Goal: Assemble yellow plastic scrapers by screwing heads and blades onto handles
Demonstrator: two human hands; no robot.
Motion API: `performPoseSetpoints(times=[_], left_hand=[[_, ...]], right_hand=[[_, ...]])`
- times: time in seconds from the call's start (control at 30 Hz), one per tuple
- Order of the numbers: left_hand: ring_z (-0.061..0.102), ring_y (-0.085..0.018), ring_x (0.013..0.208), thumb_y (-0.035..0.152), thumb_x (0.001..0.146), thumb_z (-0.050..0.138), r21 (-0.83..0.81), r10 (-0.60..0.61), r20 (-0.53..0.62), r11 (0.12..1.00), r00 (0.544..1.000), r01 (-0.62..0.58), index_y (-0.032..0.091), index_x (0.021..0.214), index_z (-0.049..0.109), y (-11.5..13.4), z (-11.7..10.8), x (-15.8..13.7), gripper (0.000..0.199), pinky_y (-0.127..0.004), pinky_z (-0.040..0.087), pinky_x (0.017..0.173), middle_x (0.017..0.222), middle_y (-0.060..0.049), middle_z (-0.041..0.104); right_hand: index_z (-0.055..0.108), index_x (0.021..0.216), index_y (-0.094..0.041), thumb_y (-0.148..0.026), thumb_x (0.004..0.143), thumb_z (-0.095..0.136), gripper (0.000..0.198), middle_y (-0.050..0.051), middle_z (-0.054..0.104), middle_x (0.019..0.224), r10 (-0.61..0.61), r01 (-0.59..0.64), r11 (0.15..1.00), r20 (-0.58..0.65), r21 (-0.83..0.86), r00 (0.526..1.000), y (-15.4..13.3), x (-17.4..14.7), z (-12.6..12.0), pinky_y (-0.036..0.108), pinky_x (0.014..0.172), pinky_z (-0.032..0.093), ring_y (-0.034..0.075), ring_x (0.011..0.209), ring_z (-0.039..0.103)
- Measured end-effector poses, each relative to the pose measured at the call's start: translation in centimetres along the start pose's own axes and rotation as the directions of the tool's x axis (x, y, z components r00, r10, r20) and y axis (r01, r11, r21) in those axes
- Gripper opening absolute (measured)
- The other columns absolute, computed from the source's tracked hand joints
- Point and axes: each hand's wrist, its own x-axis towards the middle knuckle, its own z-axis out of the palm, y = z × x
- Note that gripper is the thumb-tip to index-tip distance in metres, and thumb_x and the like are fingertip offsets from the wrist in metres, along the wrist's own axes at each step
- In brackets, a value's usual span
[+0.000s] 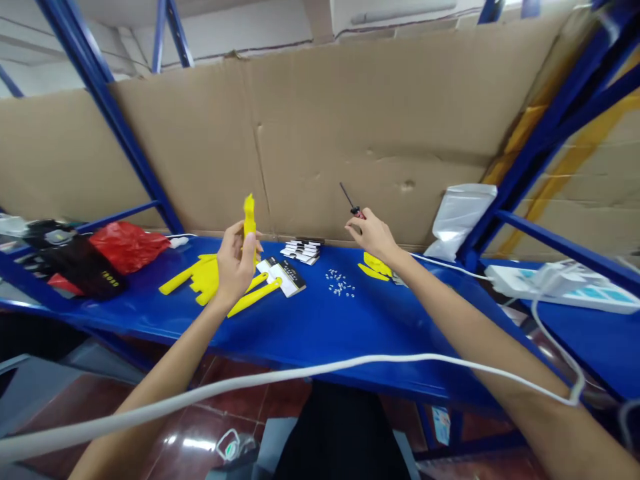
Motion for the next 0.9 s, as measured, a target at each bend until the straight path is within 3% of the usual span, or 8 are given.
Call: performPoseSetpoints(times=[0.07, 0.17, 0.33, 0.47, 0.63, 0.73, 0.9], left_hand=[[0.06, -0.011, 0.059, 0.051, 0.109, 0.068, -0.292, -0.157, 0.103, 0.939, 0.982, 0.181, 0.023, 0.124, 0.066, 1.1, 2.9, -0.1, 0.031, -0.024, 0.05, 0.048, 0.097, -0.003, 0.07], [0.056, -0.009, 0.053, 0.051, 0.107, 0.07, -0.495, -0.224, 0.222, 0.813, 0.949, 0.307, 0.024, 0.122, 0.065, 2.9, 6.8, 0.0, 0.031, -0.022, 0.044, 0.041, 0.09, 0.0, 0.066], [0.053, -0.007, 0.049, 0.055, 0.106, 0.072, -0.55, -0.216, 0.328, 0.748, 0.92, 0.372, 0.025, 0.126, 0.062, 4.4, 11.5, 0.5, 0.037, -0.022, 0.042, 0.04, 0.086, 0.002, 0.063], [0.051, -0.007, 0.048, 0.054, 0.104, 0.076, -0.489, -0.325, 0.459, 0.685, 0.827, 0.54, 0.027, 0.124, 0.06, 3.7, 14.2, 0.3, 0.037, -0.021, 0.039, 0.041, 0.079, 0.005, 0.058], [0.049, -0.007, 0.048, 0.058, 0.099, 0.08, -0.417, -0.449, 0.558, 0.575, 0.697, 0.704, 0.024, 0.122, 0.065, 1.3, 16.0, -1.5, 0.044, -0.02, 0.038, 0.04, 0.078, 0.005, 0.059], [0.05, -0.007, 0.049, 0.058, 0.096, 0.083, -0.371, -0.505, 0.587, 0.526, 0.633, 0.765, 0.021, 0.12, 0.067, 0.3, 15.9, -2.8, 0.047, -0.02, 0.039, 0.039, 0.079, 0.004, 0.062], [0.053, -0.008, 0.05, 0.055, 0.095, 0.084, -0.357, -0.499, 0.621, 0.507, 0.605, 0.785, 0.019, 0.12, 0.068, -0.1, 15.4, -3.7, 0.047, -0.019, 0.041, 0.04, 0.081, 0.002, 0.064]], right_hand=[[0.083, 0.126, -0.025, -0.037, 0.112, 0.059, 0.03, 0.013, 0.067, 0.127, 0.062, -0.062, 0.998, 0.009, -0.01, 0.998, 2.3, -1.2, -1.7, 0.038, 0.084, 0.052, 0.029, 0.106, 0.072], [0.085, 0.124, -0.026, -0.031, 0.109, 0.062, 0.028, 0.013, 0.069, 0.122, 0.147, -0.145, 0.989, 0.045, -0.041, 0.988, 5.3, -3.1, -3.8, 0.038, 0.085, 0.051, 0.03, 0.106, 0.072], [0.087, 0.117, -0.025, -0.032, 0.105, 0.07, 0.022, 0.013, 0.071, 0.124, 0.166, -0.151, 0.984, 0.185, -0.093, 0.969, 7.7, -6.2, -4.5, 0.035, 0.087, 0.051, 0.028, 0.107, 0.072], [0.089, 0.12, -0.023, -0.037, 0.107, 0.071, 0.027, 0.016, 0.072, 0.128, 0.188, -0.155, 0.979, 0.293, -0.131, 0.937, 8.2, -8.2, -2.6, 0.034, 0.096, 0.053, 0.029, 0.115, 0.073], [0.09, 0.108, -0.02, -0.047, 0.11, 0.065, 0.036, 0.018, 0.076, 0.117, 0.206, -0.162, 0.976, 0.367, -0.147, 0.907, 8.3, -9.6, -0.5, 0.034, 0.094, 0.055, 0.03, 0.113, 0.075], [0.087, 0.113, -0.016, -0.041, 0.109, 0.062, 0.036, 0.022, 0.077, 0.117, 0.217, -0.169, 0.973, 0.366, -0.158, 0.905, 8.4, -9.8, 0.1, 0.036, 0.094, 0.056, 0.032, 0.114, 0.075], [0.087, 0.109, -0.015, -0.02, 0.097, 0.064, 0.026, 0.02, 0.08, 0.112, 0.197, -0.168, 0.979, 0.323, -0.115, 0.926, 8.6, -10.0, 0.9, 0.034, 0.091, 0.055, 0.03, 0.104, 0.077]])
